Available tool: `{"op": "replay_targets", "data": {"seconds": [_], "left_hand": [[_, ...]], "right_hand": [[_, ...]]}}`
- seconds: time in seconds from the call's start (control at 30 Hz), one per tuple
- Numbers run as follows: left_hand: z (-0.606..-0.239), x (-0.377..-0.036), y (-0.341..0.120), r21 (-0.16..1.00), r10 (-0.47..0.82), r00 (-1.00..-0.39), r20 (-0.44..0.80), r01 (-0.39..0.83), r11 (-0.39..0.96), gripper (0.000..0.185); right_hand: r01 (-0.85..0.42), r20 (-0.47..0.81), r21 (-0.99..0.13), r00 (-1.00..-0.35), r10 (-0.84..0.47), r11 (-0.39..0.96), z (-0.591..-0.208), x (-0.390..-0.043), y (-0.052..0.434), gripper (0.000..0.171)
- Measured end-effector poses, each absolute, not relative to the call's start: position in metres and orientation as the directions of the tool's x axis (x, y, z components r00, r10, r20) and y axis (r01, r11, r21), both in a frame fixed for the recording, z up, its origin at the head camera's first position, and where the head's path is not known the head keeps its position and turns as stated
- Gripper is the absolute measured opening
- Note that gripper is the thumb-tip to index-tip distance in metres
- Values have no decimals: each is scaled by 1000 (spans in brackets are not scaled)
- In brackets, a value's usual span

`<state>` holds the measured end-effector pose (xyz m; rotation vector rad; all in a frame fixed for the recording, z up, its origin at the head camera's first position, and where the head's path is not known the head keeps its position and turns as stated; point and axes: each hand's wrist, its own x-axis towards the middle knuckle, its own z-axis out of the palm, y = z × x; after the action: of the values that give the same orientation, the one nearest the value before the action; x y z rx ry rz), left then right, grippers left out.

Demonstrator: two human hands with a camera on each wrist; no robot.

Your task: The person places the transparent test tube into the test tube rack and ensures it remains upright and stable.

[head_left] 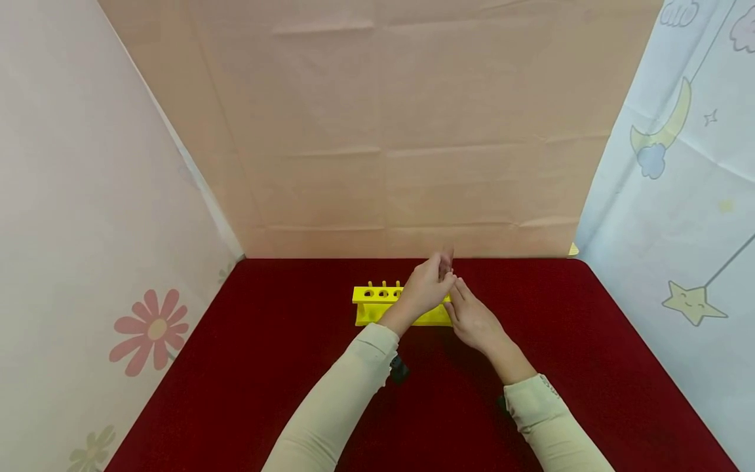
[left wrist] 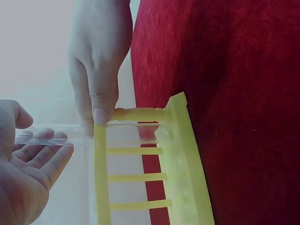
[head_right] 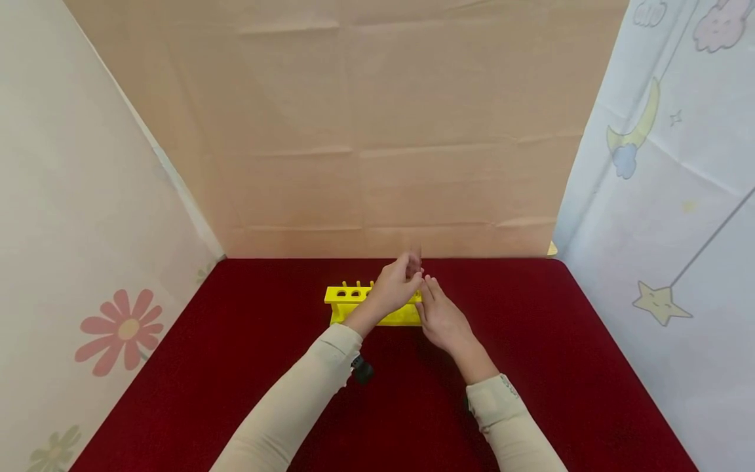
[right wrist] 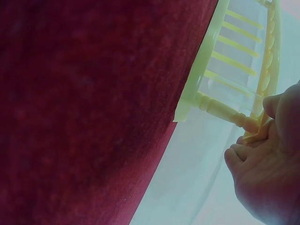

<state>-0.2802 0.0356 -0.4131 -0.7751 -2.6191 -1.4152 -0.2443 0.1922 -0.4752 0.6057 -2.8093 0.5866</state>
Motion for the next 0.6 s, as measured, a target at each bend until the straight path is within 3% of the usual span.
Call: {"op": "replay_targets", "data": {"seconds": [0.6], "left_hand": [[-419,-279,39,746,387,-886,254,434,505,26]], "right_hand": [[-428,261,-344,-898,-353,836,-472,-242,193,54]]}}
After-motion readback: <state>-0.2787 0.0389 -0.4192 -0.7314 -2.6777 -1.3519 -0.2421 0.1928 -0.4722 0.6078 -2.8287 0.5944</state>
